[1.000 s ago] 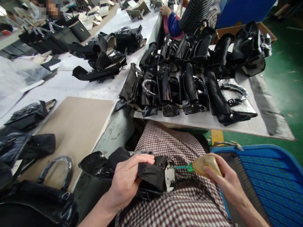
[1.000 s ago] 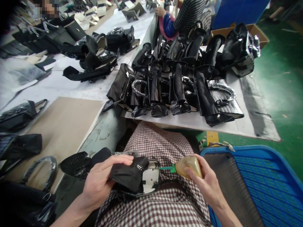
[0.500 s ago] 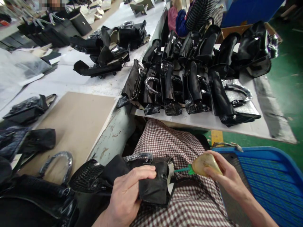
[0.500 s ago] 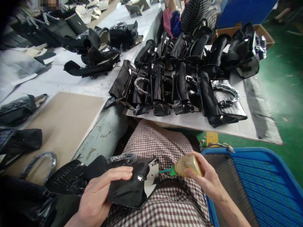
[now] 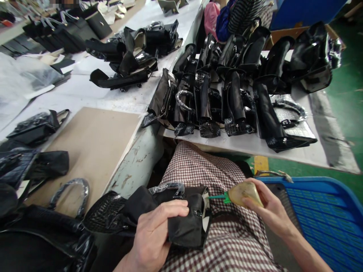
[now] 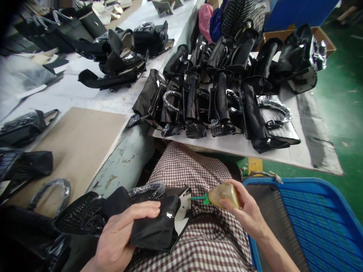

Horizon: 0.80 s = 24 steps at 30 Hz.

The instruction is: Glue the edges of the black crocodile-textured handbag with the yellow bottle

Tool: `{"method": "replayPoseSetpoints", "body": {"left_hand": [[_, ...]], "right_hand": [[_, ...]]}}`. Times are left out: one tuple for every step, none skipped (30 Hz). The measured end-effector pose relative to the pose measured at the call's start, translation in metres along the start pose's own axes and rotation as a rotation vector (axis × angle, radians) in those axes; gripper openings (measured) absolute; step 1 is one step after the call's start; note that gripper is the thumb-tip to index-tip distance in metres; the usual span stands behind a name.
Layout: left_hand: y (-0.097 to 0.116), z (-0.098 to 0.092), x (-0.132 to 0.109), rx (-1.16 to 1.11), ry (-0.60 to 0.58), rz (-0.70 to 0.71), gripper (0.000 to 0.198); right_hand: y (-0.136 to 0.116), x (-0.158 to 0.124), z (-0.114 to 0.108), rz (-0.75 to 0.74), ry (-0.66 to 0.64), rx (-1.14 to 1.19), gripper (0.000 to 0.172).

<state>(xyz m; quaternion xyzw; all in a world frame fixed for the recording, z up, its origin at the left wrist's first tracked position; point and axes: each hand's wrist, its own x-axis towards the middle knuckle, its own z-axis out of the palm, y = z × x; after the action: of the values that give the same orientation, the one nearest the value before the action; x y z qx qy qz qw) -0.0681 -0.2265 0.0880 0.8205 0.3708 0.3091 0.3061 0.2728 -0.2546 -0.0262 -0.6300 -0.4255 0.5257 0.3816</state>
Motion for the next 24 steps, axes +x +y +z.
{"method": "replayPoseSetpoints", "body": {"left_hand": [[0.001,0.000,-0.001,-0.002,0.007,-0.003,0.029],[0.002,0.001,-0.002,-0.005,0.013,-0.008,0.029],[0.003,0.001,-0.003,-0.009,0.018,-0.017,0.029],[0.004,0.001,-0.004,-0.010,0.024,-0.032,0.029],[0.004,0.001,-0.006,-0.008,0.032,-0.047,0.030],[0.005,0.001,-0.007,-0.006,0.036,-0.057,0.030],[0.006,0.001,-0.008,-0.003,0.041,-0.063,0.030],[0.006,0.001,-0.009,-0.002,0.046,-0.063,0.031],[0.007,0.001,-0.009,-0.001,0.052,-0.061,0.031],[0.007,0.001,-0.009,-0.003,0.053,-0.061,0.031],[0.007,0.002,-0.009,-0.007,0.051,-0.062,0.031],[0.007,0.002,-0.009,-0.009,0.052,-0.067,0.031],[0.007,0.002,-0.009,-0.008,0.052,-0.070,0.030],[0.007,0.002,-0.010,-0.007,0.052,-0.070,0.029],[0.007,0.003,-0.011,-0.004,0.056,-0.069,0.028],[0.007,0.003,-0.012,-0.001,0.062,-0.064,0.025],[0.007,0.003,-0.014,0.001,0.072,-0.062,0.023],[0.007,0.004,-0.016,0.003,0.083,-0.065,0.021],[0.008,0.005,-0.018,0.004,0.090,-0.069,0.019],[0.009,0.006,-0.019,0.004,0.099,-0.077,0.018],[0.009,0.007,-0.021,0.005,0.105,-0.085,0.018],[0.010,0.008,-0.023,0.006,0.109,-0.099,0.017],[0.010,0.009,-0.024,0.005,0.112,-0.111,0.017],[0.010,0.010,-0.024,0.003,0.117,-0.121,0.016]], "right_hand": [[0.000,0.000,0.000,-0.001,-0.016,-0.002,0.049],[-0.001,-0.001,-0.001,0.003,-0.042,-0.007,0.048],[-0.001,-0.001,-0.002,0.007,-0.066,-0.014,0.048],[-0.002,-0.001,-0.003,0.009,-0.077,-0.019,0.047],[-0.002,0.000,-0.004,0.008,-0.073,-0.022,0.046],[-0.003,0.000,-0.005,0.003,-0.065,-0.022,0.045],[-0.002,0.001,-0.005,-0.008,-0.053,-0.019,0.045],[-0.002,0.002,-0.005,-0.023,-0.039,-0.014,0.045],[0.000,0.003,-0.004,-0.043,-0.026,-0.010,0.046],[0.002,0.005,-0.002,-0.064,-0.014,-0.007,0.046],[0.004,0.005,0.000,-0.085,-0.003,-0.007,0.047],[0.007,0.006,0.002,-0.106,0.011,-0.007,0.047],[0.010,0.005,0.004,-0.124,0.024,-0.010,0.047],[0.013,0.005,0.005,-0.135,0.031,-0.013,0.047],[0.016,0.004,0.007,-0.143,0.038,-0.016,0.047],[0.018,0.004,0.008,-0.148,0.044,-0.017,0.047],[0.019,0.003,0.009,-0.150,0.048,-0.015,0.048],[0.019,0.002,0.010,-0.149,0.050,-0.009,0.048],[0.018,0.002,0.011,-0.149,0.048,-0.001,0.048],[0.017,0.003,0.011,-0.149,0.044,0.008,0.047],[0.015,0.003,0.012,-0.150,0.035,0.014,0.046],[0.013,0.004,0.013,-0.153,0.026,0.014,0.044],[0.012,0.006,0.013,-0.157,0.016,0.007,0.044],[0.011,0.007,0.014,-0.163,0.010,-0.004,0.044]]}}
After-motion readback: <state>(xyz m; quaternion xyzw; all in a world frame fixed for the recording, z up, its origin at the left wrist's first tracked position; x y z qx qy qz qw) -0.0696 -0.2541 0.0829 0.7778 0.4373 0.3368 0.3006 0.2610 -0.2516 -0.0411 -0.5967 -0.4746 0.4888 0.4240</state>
